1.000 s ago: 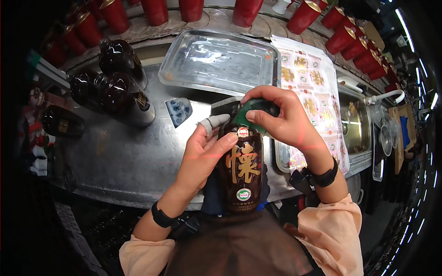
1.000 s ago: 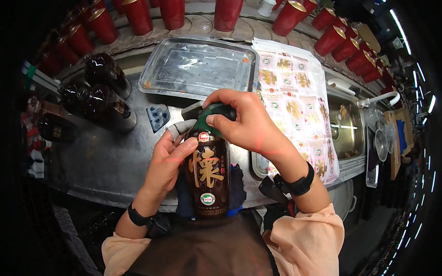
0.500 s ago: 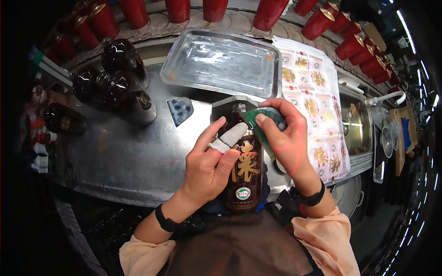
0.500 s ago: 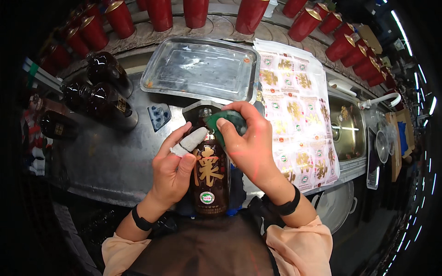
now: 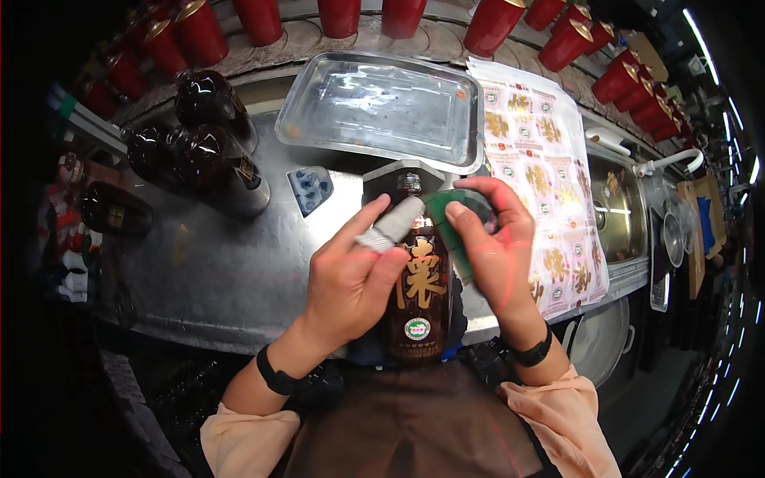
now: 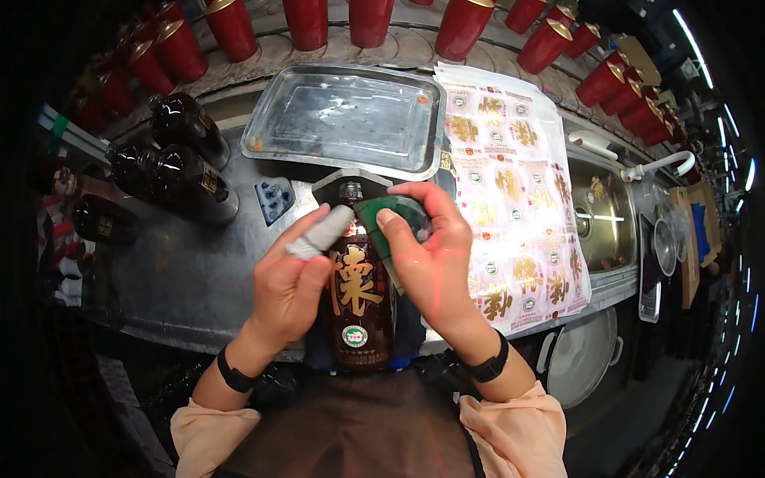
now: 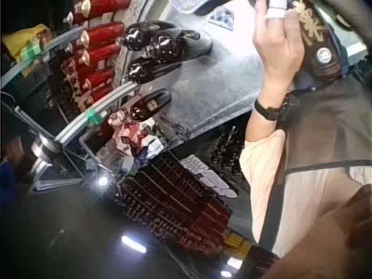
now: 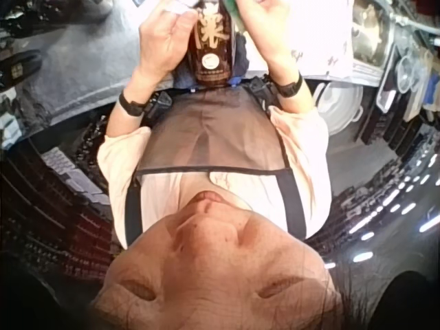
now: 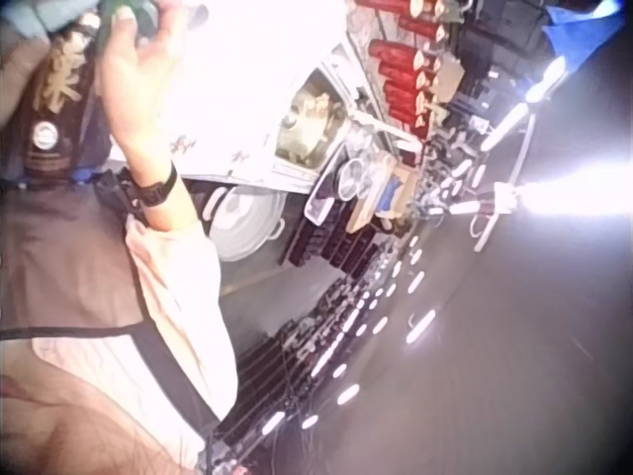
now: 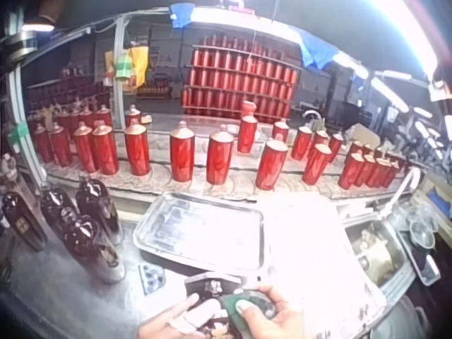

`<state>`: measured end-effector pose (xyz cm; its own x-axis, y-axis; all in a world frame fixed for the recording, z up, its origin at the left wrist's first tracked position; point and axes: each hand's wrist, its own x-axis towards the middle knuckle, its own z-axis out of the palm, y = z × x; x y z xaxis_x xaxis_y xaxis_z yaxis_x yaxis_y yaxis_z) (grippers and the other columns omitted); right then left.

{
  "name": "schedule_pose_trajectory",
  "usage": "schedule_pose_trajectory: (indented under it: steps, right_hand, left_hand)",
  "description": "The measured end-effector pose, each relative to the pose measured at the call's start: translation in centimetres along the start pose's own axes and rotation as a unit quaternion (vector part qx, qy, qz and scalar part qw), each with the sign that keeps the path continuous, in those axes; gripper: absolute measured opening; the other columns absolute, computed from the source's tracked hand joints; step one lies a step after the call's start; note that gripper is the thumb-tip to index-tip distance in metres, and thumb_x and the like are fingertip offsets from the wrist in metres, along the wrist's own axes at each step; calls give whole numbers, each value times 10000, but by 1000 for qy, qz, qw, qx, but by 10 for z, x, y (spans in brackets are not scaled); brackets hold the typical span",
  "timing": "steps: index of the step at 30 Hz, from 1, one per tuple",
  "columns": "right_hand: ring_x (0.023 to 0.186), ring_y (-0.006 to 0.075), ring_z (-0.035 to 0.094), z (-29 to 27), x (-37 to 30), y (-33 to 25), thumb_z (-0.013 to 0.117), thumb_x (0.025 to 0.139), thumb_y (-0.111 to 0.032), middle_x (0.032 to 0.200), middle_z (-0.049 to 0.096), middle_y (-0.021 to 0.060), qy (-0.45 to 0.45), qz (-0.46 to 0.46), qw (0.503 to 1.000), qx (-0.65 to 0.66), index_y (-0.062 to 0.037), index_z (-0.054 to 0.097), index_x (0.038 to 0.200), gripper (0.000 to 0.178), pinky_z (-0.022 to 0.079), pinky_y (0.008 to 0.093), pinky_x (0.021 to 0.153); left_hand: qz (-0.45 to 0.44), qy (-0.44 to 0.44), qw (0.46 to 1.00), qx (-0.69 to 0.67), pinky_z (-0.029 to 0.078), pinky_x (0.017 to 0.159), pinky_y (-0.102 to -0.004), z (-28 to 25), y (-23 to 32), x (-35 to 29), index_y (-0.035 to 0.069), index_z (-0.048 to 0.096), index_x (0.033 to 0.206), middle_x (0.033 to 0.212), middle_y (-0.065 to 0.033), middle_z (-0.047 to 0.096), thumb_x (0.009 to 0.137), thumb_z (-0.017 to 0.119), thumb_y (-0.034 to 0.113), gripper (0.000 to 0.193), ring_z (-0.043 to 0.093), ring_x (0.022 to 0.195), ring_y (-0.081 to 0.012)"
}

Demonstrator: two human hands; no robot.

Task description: Manually applying decorative seals and labels onto ceramic or glass liquor bottles in a production facility.

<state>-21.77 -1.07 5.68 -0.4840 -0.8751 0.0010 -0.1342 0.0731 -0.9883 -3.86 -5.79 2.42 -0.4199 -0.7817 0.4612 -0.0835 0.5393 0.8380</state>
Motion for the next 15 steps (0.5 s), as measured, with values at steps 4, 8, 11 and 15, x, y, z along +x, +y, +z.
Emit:
schedule_pose_trajectory:
  steps: [4,8,11,15]
  right_hand:
    - [836,83,585,-4,-6,14,667,885,-54,931,663,58,33,7,999,-16,11,628,1056,187,488,243,751]
    - [786,70,577,0,-9,15,664,890,-52,882,665,41,45,10,999,0,9,625,1058,183,483,238,710]
    - [759,70,578,0,-9,16,664,891,-53,862,665,35,43,-10,999,-14,8,624,1059,184,483,238,692]
    - [759,75,591,-4,-7,12,662,888,-52,857,671,41,43,-36,997,-57,7,627,1053,179,490,246,688]
  left_hand:
    - [-17,-62,997,52,541,659,-408,-3,2,7,-23,698,765,1059,-313,658,919,685,286,346,682,722,-369]
    - [20,-83,992,96,543,686,-421,-6,0,12,-26,701,762,968,-288,678,939,664,271,347,695,801,-388]
    - [8,-86,992,87,545,757,-422,-7,1,9,-32,704,794,930,-276,685,965,635,259,345,689,944,-400]
    - [-73,-35,997,-21,528,854,-398,-5,0,5,-55,697,850,998,-287,690,999,589,251,357,645,1127,-387]
